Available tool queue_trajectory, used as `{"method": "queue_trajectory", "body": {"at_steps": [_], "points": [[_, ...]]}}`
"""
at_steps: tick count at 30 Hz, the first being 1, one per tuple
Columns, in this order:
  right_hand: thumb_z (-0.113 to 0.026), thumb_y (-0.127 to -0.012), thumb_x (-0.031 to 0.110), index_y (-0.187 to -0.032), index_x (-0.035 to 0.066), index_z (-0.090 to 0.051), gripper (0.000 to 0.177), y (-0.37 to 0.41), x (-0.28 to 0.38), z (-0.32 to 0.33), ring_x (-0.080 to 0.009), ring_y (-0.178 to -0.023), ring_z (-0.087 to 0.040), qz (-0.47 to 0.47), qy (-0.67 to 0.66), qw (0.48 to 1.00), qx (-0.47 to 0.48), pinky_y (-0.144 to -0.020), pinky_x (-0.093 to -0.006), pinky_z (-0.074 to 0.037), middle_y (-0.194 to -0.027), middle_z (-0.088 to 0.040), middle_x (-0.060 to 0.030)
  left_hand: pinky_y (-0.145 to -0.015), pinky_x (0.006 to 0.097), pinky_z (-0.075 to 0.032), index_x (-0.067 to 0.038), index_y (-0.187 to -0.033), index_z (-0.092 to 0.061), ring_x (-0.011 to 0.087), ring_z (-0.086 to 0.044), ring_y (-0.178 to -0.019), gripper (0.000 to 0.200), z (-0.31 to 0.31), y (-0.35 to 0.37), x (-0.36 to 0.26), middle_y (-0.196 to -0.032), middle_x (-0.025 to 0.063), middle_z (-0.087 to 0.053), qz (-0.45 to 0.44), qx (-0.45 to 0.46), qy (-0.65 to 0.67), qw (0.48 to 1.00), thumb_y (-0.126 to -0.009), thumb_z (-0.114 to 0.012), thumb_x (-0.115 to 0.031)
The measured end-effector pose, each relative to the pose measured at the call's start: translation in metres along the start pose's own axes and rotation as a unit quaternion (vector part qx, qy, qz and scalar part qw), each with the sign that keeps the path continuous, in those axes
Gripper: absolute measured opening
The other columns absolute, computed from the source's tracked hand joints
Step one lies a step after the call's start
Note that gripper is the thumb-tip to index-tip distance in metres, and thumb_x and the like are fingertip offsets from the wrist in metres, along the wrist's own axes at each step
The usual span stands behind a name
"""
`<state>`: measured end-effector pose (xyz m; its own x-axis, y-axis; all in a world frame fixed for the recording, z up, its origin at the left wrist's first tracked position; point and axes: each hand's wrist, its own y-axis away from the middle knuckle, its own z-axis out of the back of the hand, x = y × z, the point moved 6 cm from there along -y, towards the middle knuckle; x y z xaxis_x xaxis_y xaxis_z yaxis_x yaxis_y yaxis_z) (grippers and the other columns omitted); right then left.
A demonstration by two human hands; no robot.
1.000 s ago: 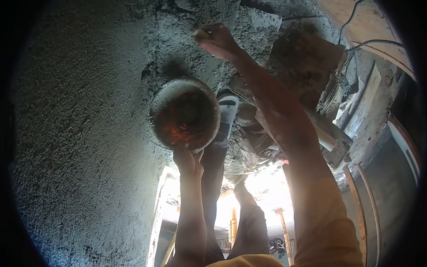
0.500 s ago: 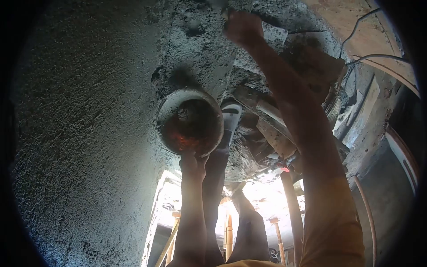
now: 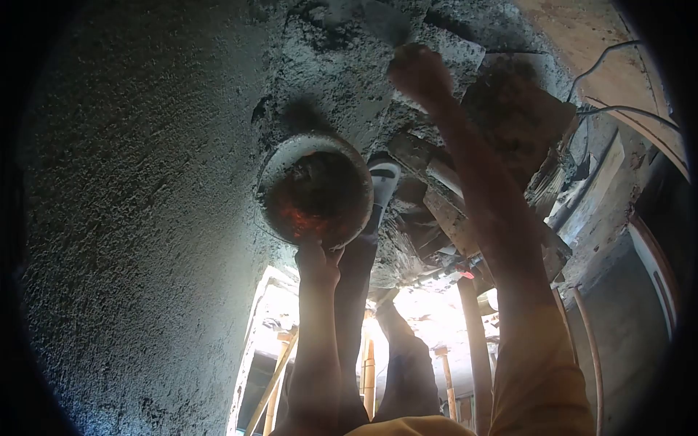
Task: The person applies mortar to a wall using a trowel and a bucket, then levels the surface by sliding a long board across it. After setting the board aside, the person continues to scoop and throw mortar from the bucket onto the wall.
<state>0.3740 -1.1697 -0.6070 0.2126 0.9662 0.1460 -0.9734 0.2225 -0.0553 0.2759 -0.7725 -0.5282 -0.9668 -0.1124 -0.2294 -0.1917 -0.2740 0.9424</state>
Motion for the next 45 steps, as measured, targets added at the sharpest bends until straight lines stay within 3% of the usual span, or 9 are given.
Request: {"method": "queue_trajectory", "body": {"at_steps": [6,8,12,20,22,26,32,39,45], "points": [[-0.076,-0.075,0.011,-0.072,0.012,-0.073,0.004,-0.016,0.082,-0.082,-0.0242,-0.073,-0.070,-0.008,-0.189,0.981,0.044,-0.060,-0.0387,-0.061,-0.077,-0.070,-0.0063,-0.101,0.0500,-0.056,-0.010,-0.140,-0.055,0.0284,-0.060,-0.126,0.042,-0.017,0.005,-0.006,-0.139,0.0108,-0.057,0.028,-0.034,0.016,0.999,-0.098,-0.055,-0.014],[-0.075,-0.079,0.012,-0.075,0.008,-0.072,0.006,-0.018,0.084,-0.116,-0.0214,-0.073,-0.070,-0.242,-0.521,0.817,0.052,-0.058,-0.0372,-0.059,-0.076,-0.069,-0.0073,-0.101,0.0497,-0.055,-0.010,-0.139,-0.056,0.0276,-0.060,-0.126,0.041,-0.008,0.006,-0.003,-0.139,0.0104,-0.058,0.031,-0.047,0.005,0.998,-0.098,-0.054,-0.014],[-0.072,-0.087,0.021,-0.085,0.003,-0.071,0.018,-0.007,0.080,-0.102,-0.0154,-0.063,-0.067,-0.335,-0.664,0.663,0.089,-0.053,-0.0325,-0.057,-0.074,-0.068,-0.0087,-0.102,0.0491,-0.054,-0.011,-0.139,-0.056,0.0267,-0.059,-0.126,0.041,-0.012,0.005,-0.004,-0.136,0.0107,-0.059,0.033,-0.038,-0.008,0.999,-0.098,-0.053,-0.014],[-0.073,-0.090,0.024,-0.092,0.004,-0.072,0.020,0.015,0.060,-0.050,-0.0137,-0.052,-0.063,-0.294,-0.600,0.739,0.094,-0.048,-0.0324,-0.054,-0.066,-0.066,-0.0055,-0.108,0.0515,-0.047,-0.009,-0.136,-0.055,0.0281,-0.058,-0.123,0.041,0.000,0.015,-0.007,-0.130,0.0115,-0.059,-0.001,-0.041,0.037,0.998,-0.097,-0.058,-0.022],[-0.074,-0.090,0.023,-0.088,0.005,-0.070,0.019,0.017,0.053,-0.030,-0.0128,-0.057,-0.064,-0.157,-0.498,0.852,0.042,-0.050,-0.0321,-0.055,-0.069,-0.066,-0.0039,-0.107,0.0511,-0.047,-0.009,-0.136,-0.055,0.0286,-0.058,-0.123,0.042,0.007,0.013,-0.006,-0.129,0.0117,-0.058,-0.012,-0.044,0.035,0.998,-0.097,-0.061,-0.025],[-0.073,-0.094,0.020,-0.102,0.002,-0.070,0.019,0.051,0.044,-0.012,-0.0092,-0.070,-0.064,-0.162,-0.556,0.811,0.082,-0.056,-0.0262,-0.050,-0.080,-0.064,-0.0003,-0.106,0.0506,-0.048,-0.009,-0.136,-0.055,0.0290,-0.058,-0.121,0.043,0.020,0.001,0.007,-0.129,0.0121,-0.057,-0.027,-0.061,0.044,0.997,-0.098,-0.061,-0.026],[-0.078,-0.086,0.025,-0.117,0.009,-0.064,0.038,0.090,0.100,0.100,-0.0242,-0.073,-0.070,0.140,-0.210,0.965,0.076,-0.067,-0.0354,-0.061,-0.084,-0.068,-0.0055,-0.103,0.0417,-0.057,-0.006,-0.142,-0.055,0.0253,-0.058,-0.125,0.038,0.025,-0.013,0.016,-0.136,0.0125,-0.056,-0.072,0.036,-0.003,0.997,-0.105,-0.054,-0.016],[-0.071,-0.086,0.024,-0.115,0.005,-0.065,0.035,-0.044,-0.010,0.012,-0.0315,-0.076,-0.073,-0.150,-0.025,0.987,0.050,-0.065,-0.0430,-0.061,-0.087,-0.071,-0.0180,-0.104,0.0407,-0.059,-0.001,-0.138,-0.057,0.0248,-0.055,-0.134,0.038,0.035,-0.033,0.031,-0.144,0.0138,-0.054,-0.328,0.115,-0.423,0.837,-0.102,-0.062,-0.012],[-0.067,-0.083,0.015,-0.097,0.003,-0.070,0.019,-0.006,0.056,-0.035,-0.0347,-0.081,-0.073,0.021,-0.126,0.992,-0.003,-0.071,-0.0460,-0.062,-0.095,-0.071,-0.0169,-0.101,0.0385,-0.059,0.000,-0.137,-0.056,0.0242,-0.061,-0.127,0.042,0.042,-0.035,0.036,-0.137,0.0145,-0.061,-0.301,0.115,-0.359,0.876,-0.098,-0.069,-0.009]]}}
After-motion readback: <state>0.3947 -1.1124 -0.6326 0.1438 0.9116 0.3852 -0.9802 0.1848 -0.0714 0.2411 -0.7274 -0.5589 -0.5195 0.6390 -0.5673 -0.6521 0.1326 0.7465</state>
